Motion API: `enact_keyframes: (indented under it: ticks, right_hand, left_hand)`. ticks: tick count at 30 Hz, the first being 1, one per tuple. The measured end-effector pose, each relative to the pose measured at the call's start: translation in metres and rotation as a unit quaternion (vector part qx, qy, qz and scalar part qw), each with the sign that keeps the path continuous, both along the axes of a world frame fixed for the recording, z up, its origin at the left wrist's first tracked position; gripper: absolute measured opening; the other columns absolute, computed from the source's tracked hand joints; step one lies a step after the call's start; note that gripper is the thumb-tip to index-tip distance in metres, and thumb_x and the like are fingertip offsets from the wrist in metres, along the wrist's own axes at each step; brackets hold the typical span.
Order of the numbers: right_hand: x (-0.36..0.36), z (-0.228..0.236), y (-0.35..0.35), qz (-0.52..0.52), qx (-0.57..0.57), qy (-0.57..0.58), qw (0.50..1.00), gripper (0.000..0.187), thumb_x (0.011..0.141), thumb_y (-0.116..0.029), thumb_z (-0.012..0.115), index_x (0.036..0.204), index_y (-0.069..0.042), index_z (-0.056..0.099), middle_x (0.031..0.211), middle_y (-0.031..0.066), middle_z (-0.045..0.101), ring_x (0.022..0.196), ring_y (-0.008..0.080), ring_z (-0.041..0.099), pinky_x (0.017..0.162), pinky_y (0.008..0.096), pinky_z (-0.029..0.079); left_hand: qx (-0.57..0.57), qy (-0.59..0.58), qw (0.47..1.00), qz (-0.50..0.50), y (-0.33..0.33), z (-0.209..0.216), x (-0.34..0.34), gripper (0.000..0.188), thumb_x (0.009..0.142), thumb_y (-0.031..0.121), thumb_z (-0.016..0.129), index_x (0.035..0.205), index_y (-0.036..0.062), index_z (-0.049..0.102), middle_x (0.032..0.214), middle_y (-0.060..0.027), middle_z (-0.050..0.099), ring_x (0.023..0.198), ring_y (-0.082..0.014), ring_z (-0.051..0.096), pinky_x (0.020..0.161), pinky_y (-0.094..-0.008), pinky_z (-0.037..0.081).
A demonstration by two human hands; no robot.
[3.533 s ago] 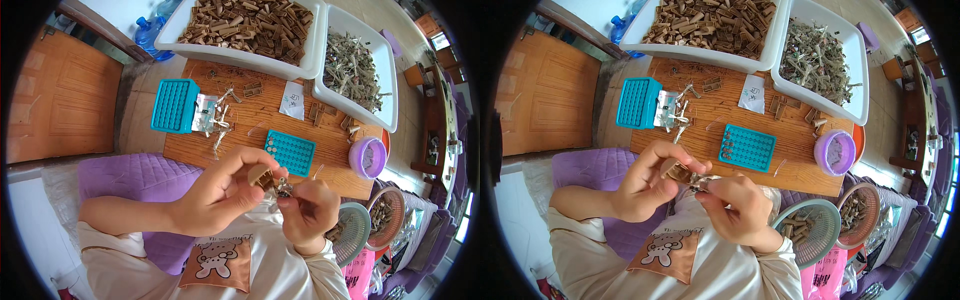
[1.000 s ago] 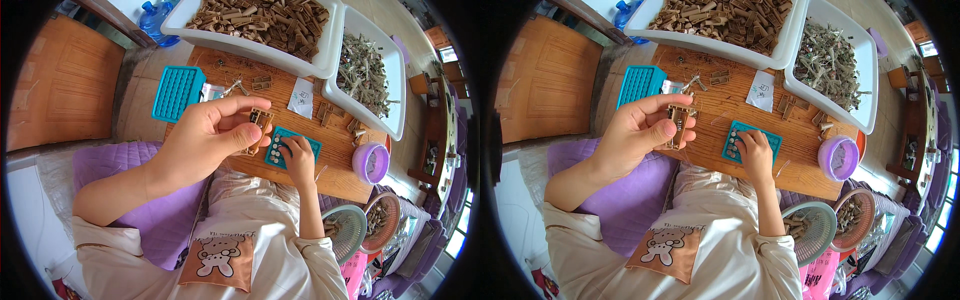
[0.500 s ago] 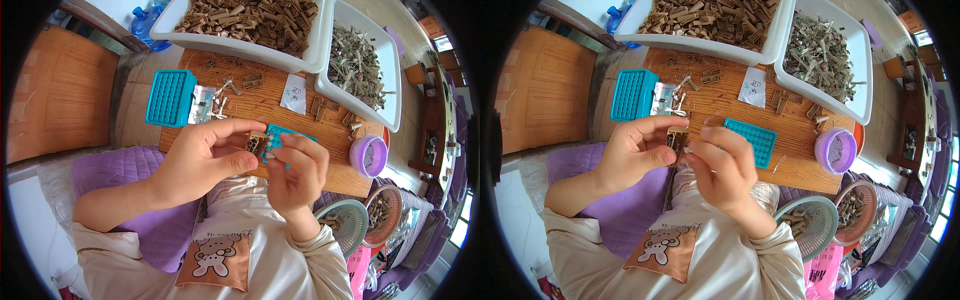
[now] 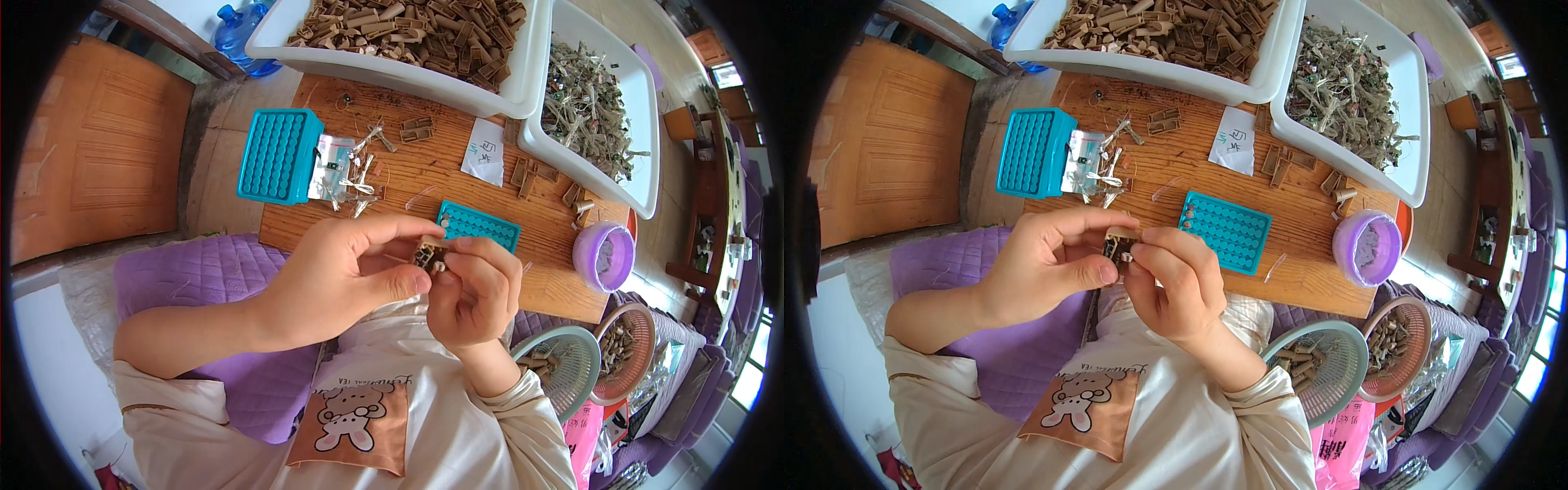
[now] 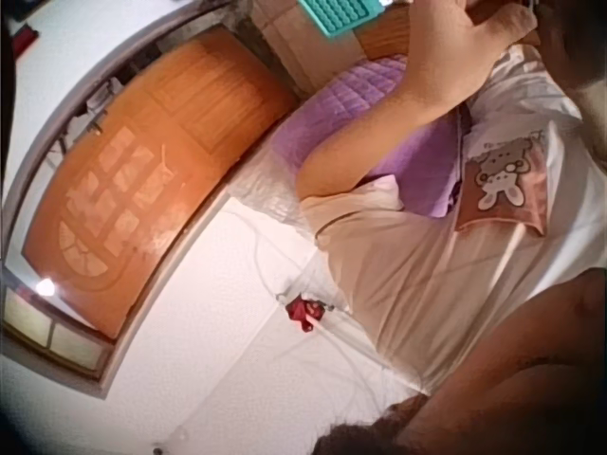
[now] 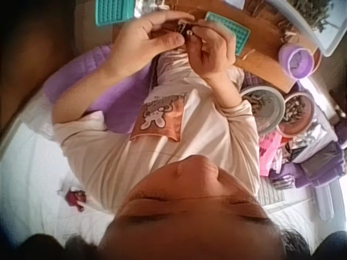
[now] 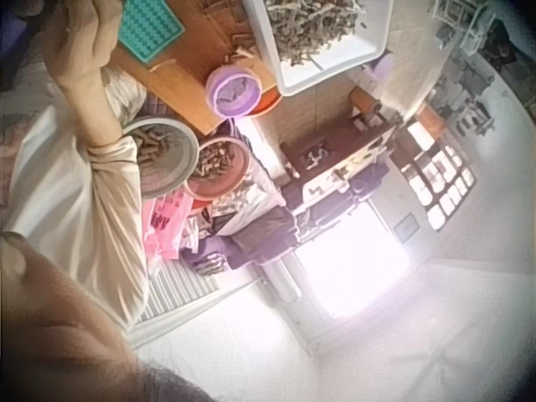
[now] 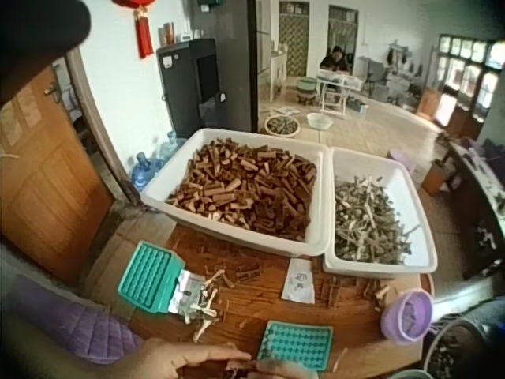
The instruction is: The person assembles small electronic or mechanical components by hand, combining coils and plastic housings with metal frames.
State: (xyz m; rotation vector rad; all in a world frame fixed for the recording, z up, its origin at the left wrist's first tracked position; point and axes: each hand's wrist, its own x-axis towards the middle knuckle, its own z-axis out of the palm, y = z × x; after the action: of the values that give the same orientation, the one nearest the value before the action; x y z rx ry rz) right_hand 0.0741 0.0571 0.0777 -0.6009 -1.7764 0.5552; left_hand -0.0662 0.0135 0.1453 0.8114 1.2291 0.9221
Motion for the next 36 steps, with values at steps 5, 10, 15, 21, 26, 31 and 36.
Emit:
enact_keyframes:
  ticks: [5,10,15,21,26,31,36]
  right_hand:
    - [0.002,0.001,-0.009,-0.006,-0.021,-0.041,0.999,0.025,0.057,0.008,0.062,0.079,0.001,0.056,0.084,0.0127,0.056,0.067,0.0205,0.057,0.052,0.0267,0.047]
    - [0.013,-0.003,0.006,0.128,-0.041,-0.075,0.988,0.024,0.058,0.006,0.062,0.080,0.000,0.056,0.085,0.0107,0.056,0.070,0.0217,0.057,0.056,0.0285,0.047]
    - [0.035,-0.048,0.036,-0.032,-0.178,-0.114,0.977,0.022,0.067,0.002,0.059,0.088,-0.002,0.057,0.086,0.0112,0.056,0.074,0.0238,0.055,0.062,0.0303,0.046]
    - [0.029,-0.100,0.043,-0.044,-0.154,-0.316,0.935,0.019,0.068,-0.008,0.062,0.087,-0.006,0.058,0.082,0.0069,0.054,0.074,0.0239,0.053,0.062,0.0326,0.044]
    - [0.025,-0.104,0.041,-0.051,-0.152,-0.372,0.914,0.013,0.068,-0.005,0.061,0.080,-0.005,0.056,0.083,0.0072,0.054,0.074,0.0233,0.053,0.061,0.0311,0.044]
    - [0.019,-0.059,0.028,-0.012,-0.206,-0.099,0.974,0.012,0.069,0.005,0.058,0.078,-0.002,0.053,0.082,0.0103,0.053,0.069,0.0202,0.055,0.057,0.0266,0.044]
    - [0.007,-0.016,-0.014,0.042,-0.114,0.044,0.992,0.017,0.066,0.006,0.062,0.078,0.000,0.051,0.084,0.0132,0.053,0.074,0.0232,0.057,0.061,0.0289,0.047]
  left_hand:
    - [-0.014,-0.001,1.000,-0.022,-0.005,-0.006,-0.001,0.034,0.078,0.003,0.055,0.110,-0.0028,0.046,0.092,-0.0053,0.055,0.082,-0.0079,0.053,0.072,-0.0209,0.045]
    - [-0.080,-0.032,0.996,-0.025,-0.004,-0.014,-0.011,0.029,0.081,0.005,0.051,0.109,-0.0023,0.046,0.094,-0.0085,0.056,0.082,-0.0108,0.054,0.071,-0.0228,0.046]
    - [-0.099,-0.109,0.988,-0.045,0.000,-0.012,-0.013,0.025,0.083,0.007,0.048,0.106,-0.0020,0.046,0.092,-0.0104,0.056,0.081,-0.0144,0.056,0.070,-0.0247,0.046]
    - [-0.133,-0.114,0.983,-0.057,0.002,-0.013,-0.014,0.026,0.084,0.008,0.047,0.108,-0.0021,0.046,0.094,-0.0105,0.055,0.081,-0.0145,0.056,0.070,-0.0243,0.046]
    - [-0.135,-0.082,0.985,-0.068,0.003,-0.015,-0.012,0.028,0.083,0.008,0.049,0.109,-0.0021,0.045,0.094,-0.0099,0.055,0.083,-0.0139,0.056,0.073,-0.0241,0.046]
    - [-0.098,-0.028,0.991,-0.083,-0.002,-0.012,-0.012,0.031,0.082,0.007,0.051,0.111,-0.0026,0.044,0.096,-0.0089,0.055,0.085,-0.0131,0.056,0.076,-0.0241,0.045]
    - [-0.042,-0.013,0.995,-0.091,-0.006,-0.012,-0.009,0.035,0.079,0.004,0.054,0.112,-0.0038,0.043,0.097,-0.0083,0.055,0.085,-0.0118,0.055,0.076,-0.0240,0.045]
